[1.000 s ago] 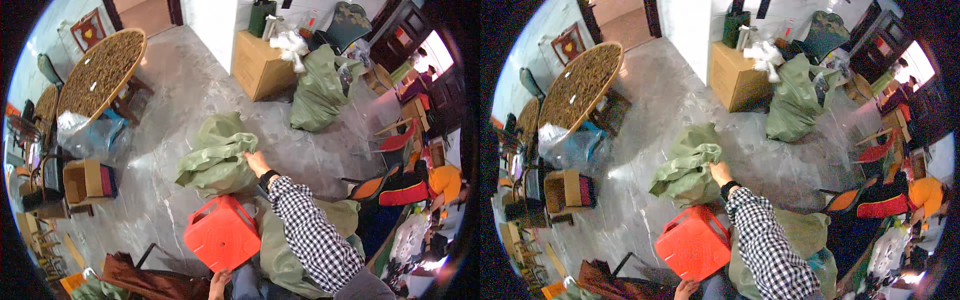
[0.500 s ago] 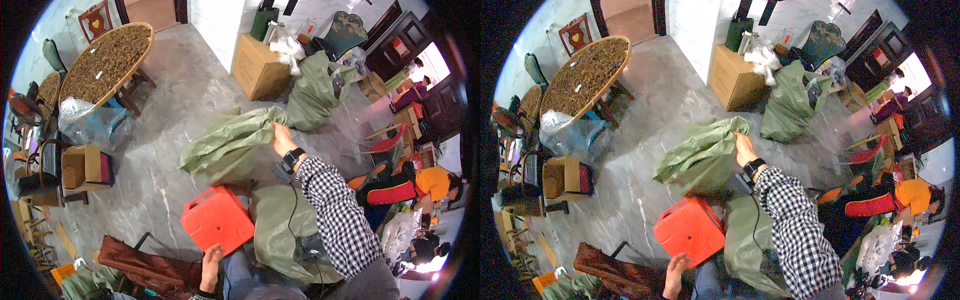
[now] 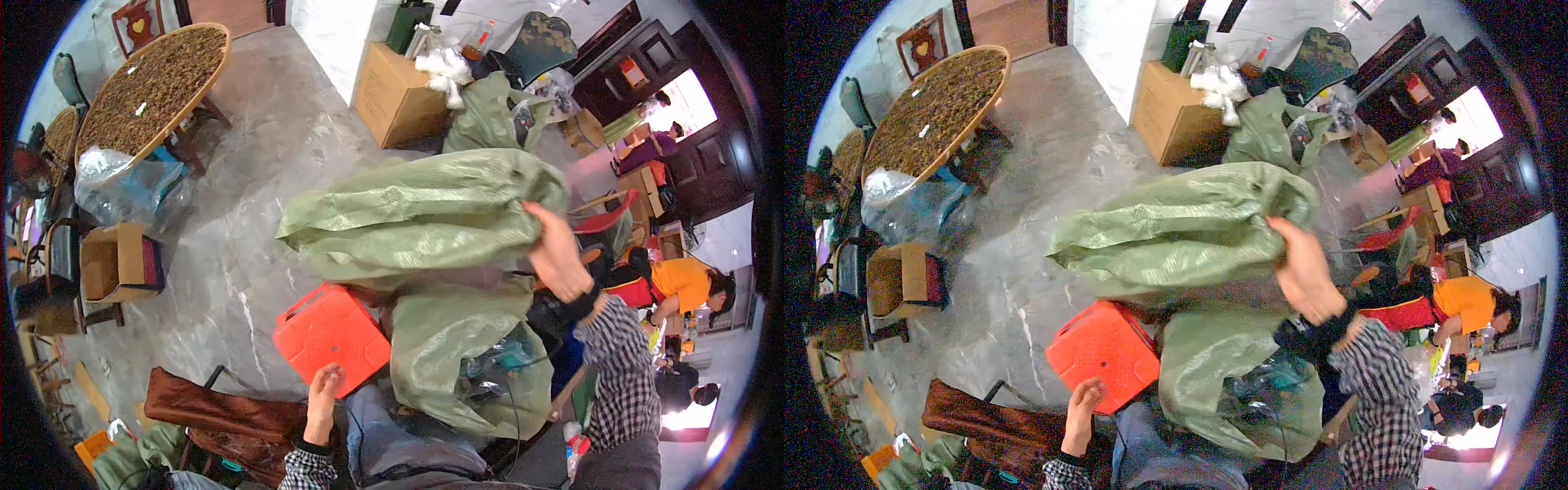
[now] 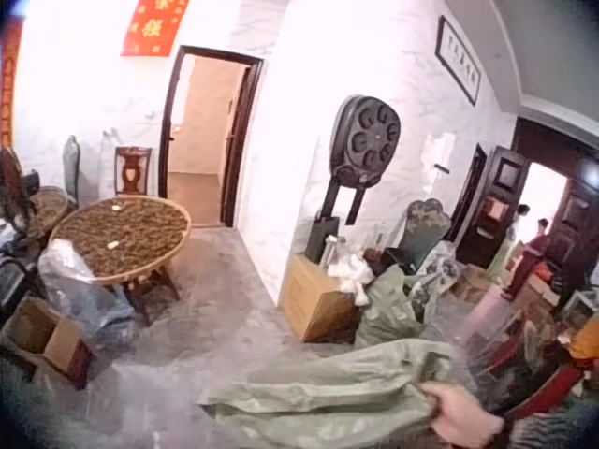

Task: Attaching decorative charms to rubber clog-style shoes.

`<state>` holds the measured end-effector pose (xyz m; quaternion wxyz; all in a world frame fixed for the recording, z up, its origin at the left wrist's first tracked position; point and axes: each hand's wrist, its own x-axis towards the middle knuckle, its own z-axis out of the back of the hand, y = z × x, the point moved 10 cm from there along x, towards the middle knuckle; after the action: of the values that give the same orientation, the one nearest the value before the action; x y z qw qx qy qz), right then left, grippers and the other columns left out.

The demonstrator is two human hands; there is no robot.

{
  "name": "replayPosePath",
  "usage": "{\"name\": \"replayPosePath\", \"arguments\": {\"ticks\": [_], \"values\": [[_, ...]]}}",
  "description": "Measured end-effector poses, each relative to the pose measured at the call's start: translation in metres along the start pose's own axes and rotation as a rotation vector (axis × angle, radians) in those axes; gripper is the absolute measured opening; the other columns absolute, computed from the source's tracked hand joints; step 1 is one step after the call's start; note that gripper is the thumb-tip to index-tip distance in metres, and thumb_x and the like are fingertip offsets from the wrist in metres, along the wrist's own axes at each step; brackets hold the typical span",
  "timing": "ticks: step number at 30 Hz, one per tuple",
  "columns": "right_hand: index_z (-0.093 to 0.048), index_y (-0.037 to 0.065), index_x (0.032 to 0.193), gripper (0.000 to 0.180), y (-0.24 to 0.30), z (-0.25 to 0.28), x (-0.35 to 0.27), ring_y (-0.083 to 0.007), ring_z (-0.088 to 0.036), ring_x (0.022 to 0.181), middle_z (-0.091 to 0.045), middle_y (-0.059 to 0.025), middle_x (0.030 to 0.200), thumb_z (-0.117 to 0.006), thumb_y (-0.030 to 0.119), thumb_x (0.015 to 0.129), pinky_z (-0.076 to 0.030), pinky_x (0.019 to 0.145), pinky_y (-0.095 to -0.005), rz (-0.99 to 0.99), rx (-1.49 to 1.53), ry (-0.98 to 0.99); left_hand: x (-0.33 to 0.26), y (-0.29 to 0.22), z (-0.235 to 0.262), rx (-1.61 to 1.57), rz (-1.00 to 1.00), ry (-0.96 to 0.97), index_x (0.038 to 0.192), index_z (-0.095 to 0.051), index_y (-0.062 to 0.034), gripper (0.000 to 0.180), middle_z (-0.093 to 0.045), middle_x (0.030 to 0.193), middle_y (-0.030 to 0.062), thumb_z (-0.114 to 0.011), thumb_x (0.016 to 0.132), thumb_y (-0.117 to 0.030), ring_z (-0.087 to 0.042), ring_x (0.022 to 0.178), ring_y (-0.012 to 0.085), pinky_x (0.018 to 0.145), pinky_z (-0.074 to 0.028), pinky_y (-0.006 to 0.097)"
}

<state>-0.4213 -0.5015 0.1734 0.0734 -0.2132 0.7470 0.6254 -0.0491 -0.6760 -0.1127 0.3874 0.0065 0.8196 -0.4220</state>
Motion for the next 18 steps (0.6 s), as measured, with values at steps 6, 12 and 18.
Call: {"name": "replayPosePath", "arguments": {"ticks": [6,12,18], "values": [[-0.055,0.004,0.118,0.035,0.147,0.095,-0.157,-0.0212,-0.058,0.105,-0.061,-0.0069,0.114,-0.058,0.017,0.085,-0.045,0.094,-0.0373,0.413,-0.032,-0.281,0.059,-0.037,-0.042,0.049,-0.033,0.025,0.137,-0.04,-0.0061,0.052,-0.04,0.137,0.0131,-0.052,0.094,-0.035,-0.041,0.126,0.0241,0.104,-0.034,0.038],[-0.051,-0.002,0.127,0.039,0.253,0.073,-0.277,-0.0253,-0.055,0.113,-0.055,-0.0119,0.127,-0.047,0.018,0.094,-0.04,0.101,-0.0367,0.81,-0.077,-0.073,0.134,-0.19,-0.173,0.471,-0.727,0.042,0.139,-0.033,0.0007,0.062,-0.049,0.127,0.0168,-0.059,0.09,-0.027,-0.055,0.108,0.0217,0.094,-0.041,0.031],[-0.055,-0.002,0.113,0.028,0.424,0.18,-0.381,-0.0273,-0.062,0.095,-0.062,-0.0139,0.107,-0.048,0.018,0.095,-0.051,0.088,-0.0389,1.088,-0.018,-0.283,0.072,-0.218,-0.361,1.049,-0.744,0.725,0.086,-0.056,0.0003,0.021,-0.056,0.079,0.002,-0.055,0.091,-0.02,-0.047,0.061,0.0099,0.057,-0.041,0.027]]}}
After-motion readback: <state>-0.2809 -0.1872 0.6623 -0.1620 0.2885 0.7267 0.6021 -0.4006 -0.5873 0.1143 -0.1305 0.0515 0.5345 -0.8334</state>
